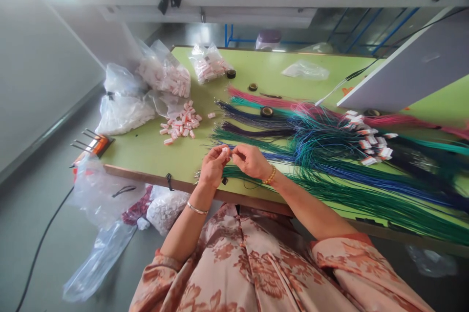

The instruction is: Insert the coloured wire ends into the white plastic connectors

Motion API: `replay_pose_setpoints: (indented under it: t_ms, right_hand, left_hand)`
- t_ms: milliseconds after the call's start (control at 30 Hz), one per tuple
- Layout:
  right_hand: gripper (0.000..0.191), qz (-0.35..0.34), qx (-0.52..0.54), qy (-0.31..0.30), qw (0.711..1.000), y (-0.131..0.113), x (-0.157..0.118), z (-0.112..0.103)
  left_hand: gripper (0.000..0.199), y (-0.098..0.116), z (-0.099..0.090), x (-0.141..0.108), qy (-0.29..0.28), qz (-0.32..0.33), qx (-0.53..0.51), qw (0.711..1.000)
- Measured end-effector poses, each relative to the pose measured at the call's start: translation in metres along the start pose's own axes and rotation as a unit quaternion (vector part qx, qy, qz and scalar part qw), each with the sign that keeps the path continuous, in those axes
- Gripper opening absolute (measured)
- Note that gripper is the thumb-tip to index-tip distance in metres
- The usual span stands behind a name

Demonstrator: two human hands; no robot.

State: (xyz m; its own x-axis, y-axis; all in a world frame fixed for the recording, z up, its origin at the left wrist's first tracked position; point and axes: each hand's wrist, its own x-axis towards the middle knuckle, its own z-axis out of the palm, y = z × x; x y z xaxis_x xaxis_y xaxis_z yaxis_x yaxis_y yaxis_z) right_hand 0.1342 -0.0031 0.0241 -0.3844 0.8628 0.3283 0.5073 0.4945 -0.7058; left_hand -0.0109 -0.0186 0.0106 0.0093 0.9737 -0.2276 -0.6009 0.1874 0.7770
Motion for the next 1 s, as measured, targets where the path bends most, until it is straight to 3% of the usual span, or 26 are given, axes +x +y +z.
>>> replay_pose_setpoints:
  t_ms: [233, 367, 433, 500, 567, 700, 867, 1000]
  right_hand:
    - [0.018, 0.012, -0.087, 0.022, 0.996, 0.005, -0.006, 0.010]
    - [0.019, 0.030, -0.060, -0.038, 0.997, 0.011, -0.001, 0.000]
    - [0.022, 0.042, -0.022, -0.062, 0.997, 0.021, 0.011, -0.013]
    - [0.025, 0.061, -0.032, -0.032, 0.997, 0.037, 0.028, -0.026]
    - [0.022, 0.104, -0.107, 0.002, 0.989, 0.056, 0.046, -0.035]
    - [0.016, 0.170, -0.223, -0.054, 0.958, 0.085, 0.072, -0.033]
    - [0.016, 0.156, -0.242, -0.073, 0.955, 0.095, 0.077, -0.022]
    - [0.019, 0.112, -0.260, -0.055, 0.958, 0.093, 0.073, -0.030]
  left_hand:
    - [0.032, -0.007, 0.003, -0.001, 0.024, -0.005, 0.042, 0.999]
    - [0.031, -0.008, 0.001, 0.003, 0.012, -0.021, 0.042, 0.999]
    - [0.031, -0.007, -0.001, 0.008, 0.009, -0.023, 0.023, 0.999]
    - [0.030, -0.007, -0.003, 0.013, 0.012, -0.025, 0.006, 1.000]
    - [0.028, -0.007, -0.005, 0.019, 0.016, -0.028, -0.003, 0.999]
    - [0.025, -0.009, -0.007, 0.023, 0.021, -0.040, -0.012, 0.999]
    - [0.027, -0.009, -0.009, 0.023, 0.024, -0.050, -0.010, 0.998]
    - [0.026, -0.008, -0.010, 0.023, 0.026, -0.053, -0.007, 0.998]
